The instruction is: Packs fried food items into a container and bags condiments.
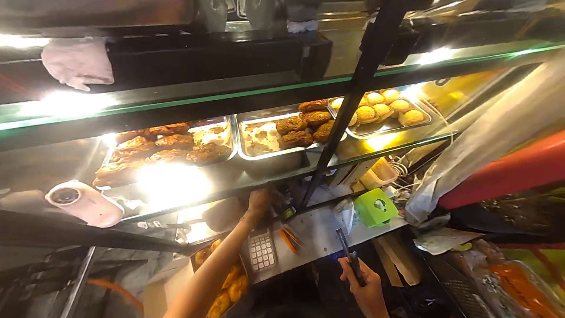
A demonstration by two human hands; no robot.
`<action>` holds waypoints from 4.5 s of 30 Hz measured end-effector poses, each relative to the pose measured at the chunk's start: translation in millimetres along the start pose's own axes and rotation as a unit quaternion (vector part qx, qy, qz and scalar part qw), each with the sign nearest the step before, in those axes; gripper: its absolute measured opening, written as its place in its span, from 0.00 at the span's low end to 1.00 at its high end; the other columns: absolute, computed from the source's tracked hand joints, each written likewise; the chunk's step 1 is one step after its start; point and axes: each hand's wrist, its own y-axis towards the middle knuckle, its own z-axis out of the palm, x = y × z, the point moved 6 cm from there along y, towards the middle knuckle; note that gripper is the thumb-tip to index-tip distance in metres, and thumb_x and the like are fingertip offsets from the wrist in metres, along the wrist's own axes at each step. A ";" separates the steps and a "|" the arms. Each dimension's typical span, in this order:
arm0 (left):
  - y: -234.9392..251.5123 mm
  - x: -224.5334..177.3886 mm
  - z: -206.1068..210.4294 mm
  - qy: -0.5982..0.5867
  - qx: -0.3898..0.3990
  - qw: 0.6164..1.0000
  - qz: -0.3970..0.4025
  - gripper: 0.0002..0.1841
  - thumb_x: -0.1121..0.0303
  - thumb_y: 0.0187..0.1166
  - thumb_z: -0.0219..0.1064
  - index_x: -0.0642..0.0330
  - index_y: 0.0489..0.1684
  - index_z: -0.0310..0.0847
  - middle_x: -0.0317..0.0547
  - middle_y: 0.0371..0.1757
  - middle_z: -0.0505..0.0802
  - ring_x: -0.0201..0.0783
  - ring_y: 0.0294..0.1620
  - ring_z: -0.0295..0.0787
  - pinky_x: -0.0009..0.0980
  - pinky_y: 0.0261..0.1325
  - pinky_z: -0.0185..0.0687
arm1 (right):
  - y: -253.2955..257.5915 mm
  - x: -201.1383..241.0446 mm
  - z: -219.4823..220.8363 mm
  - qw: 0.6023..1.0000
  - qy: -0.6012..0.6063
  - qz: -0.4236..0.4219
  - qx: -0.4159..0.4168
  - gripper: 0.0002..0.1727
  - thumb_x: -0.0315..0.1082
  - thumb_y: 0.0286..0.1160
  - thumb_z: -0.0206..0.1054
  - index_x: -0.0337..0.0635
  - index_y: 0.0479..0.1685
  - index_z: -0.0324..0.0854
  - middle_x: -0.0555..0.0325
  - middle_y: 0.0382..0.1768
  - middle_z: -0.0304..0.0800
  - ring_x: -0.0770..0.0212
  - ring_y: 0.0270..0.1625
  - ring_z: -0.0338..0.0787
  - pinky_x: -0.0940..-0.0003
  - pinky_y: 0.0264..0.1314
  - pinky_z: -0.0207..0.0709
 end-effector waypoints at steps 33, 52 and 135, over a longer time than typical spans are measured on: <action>-7.9 -10.5 62.5 -0.089 0.006 0.993 -0.080 0.36 0.68 0.74 0.73 0.66 0.84 0.66 0.71 0.64 0.88 0.68 0.68 0.84 0.63 0.73 0.74 | 2.1 73.8 10.7 0.992 0.091 0.062 0.061 0.10 0.35 0.77 0.74 0.39 0.50 0.91 0.58 0.42 0.99 0.67 0.43 0.96 0.68 0.50 0.90; -129.7 -115.8 4.5 -0.429 0.105 0.863 0.246 0.35 0.45 0.76 0.72 0.64 0.74 0.78 0.48 0.70 0.89 0.40 0.73 0.83 0.41 0.76 0.80 | 40.6 119.7 -0.2 0.980 0.162 0.073 0.091 0.16 0.41 0.52 0.90 0.45 0.31 0.88 0.69 0.24 0.89 0.76 0.26 0.85 0.79 0.28 0.79; -106.3 -340.9 119.0 -0.661 -0.022 0.750 -0.002 0.10 0.72 0.84 0.63 0.55 0.41 0.94 0.38 0.45 0.97 0.32 0.51 0.93 0.34 0.63 0.87 | 207.9 38.6 -195.0 0.984 0.149 -0.065 0.070 0.09 0.31 0.65 0.77 0.44 0.44 0.93 0.67 0.36 0.97 0.80 0.19 0.82 0.81 0.18 0.76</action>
